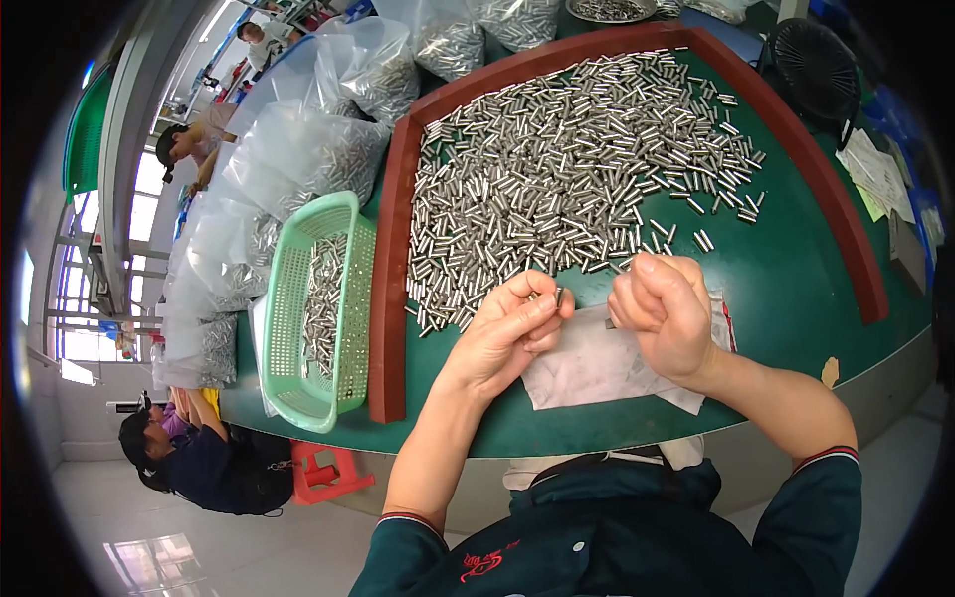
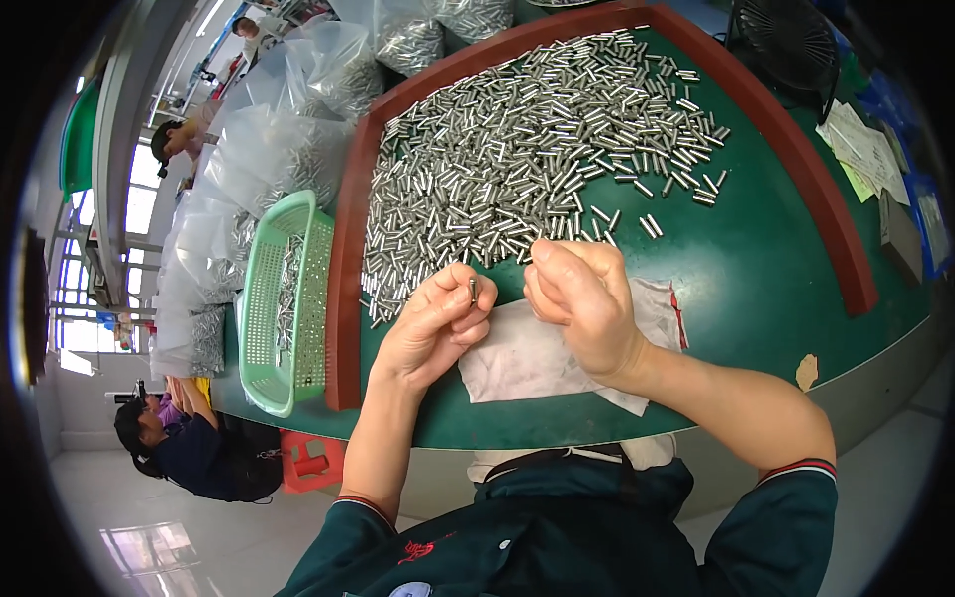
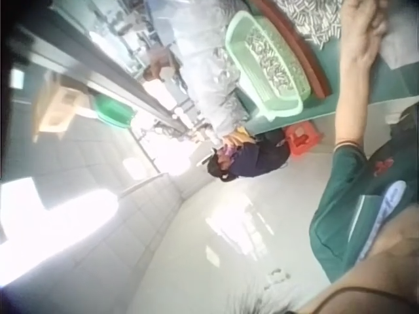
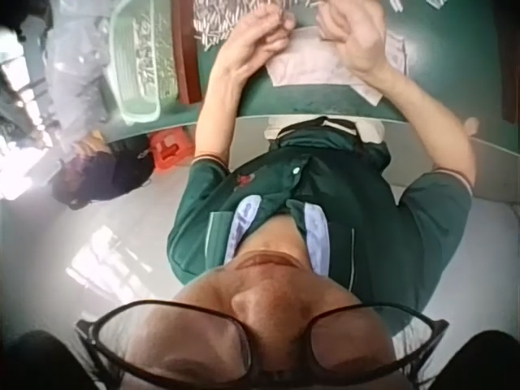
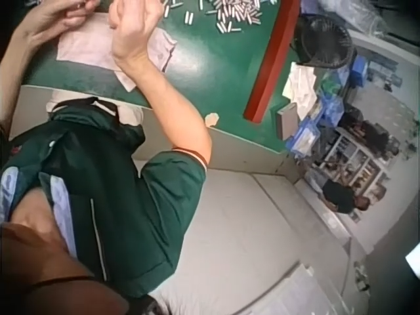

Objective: Assembling small metal pins and sleeves at an industrial workbench.

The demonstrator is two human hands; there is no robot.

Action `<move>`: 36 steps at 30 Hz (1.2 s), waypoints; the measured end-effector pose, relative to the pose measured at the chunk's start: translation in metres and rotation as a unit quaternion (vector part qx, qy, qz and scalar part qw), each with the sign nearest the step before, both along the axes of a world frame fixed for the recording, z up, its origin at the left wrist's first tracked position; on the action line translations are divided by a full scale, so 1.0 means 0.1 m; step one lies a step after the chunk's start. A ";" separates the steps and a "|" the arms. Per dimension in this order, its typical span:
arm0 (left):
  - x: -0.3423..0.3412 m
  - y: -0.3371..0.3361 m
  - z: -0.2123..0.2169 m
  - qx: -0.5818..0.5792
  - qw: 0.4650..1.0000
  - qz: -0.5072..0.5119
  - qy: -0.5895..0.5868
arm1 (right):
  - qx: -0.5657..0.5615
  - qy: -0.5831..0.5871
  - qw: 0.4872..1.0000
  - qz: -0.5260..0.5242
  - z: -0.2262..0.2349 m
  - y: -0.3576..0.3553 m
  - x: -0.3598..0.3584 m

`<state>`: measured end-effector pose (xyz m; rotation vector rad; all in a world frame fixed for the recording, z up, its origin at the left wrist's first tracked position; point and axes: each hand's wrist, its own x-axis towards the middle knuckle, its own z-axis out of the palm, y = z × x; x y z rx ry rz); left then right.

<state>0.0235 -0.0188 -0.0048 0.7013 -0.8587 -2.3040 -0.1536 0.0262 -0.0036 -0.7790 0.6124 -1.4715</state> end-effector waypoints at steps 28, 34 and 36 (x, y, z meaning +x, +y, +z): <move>-0.22 -0.07 -0.08 -0.572 0.589 0.150 -0.551 | 0.005 -0.014 1.000 0.012 0.01 -0.02 -0.03; -0.22 -0.06 -0.11 -0.584 0.571 0.144 -0.559 | 0.006 0.015 1.000 0.001 0.02 -0.02 -0.01; -0.22 0.00 -0.04 -0.579 0.597 0.121 -0.542 | 0.010 0.014 1.000 0.000 0.02 -0.02 -0.02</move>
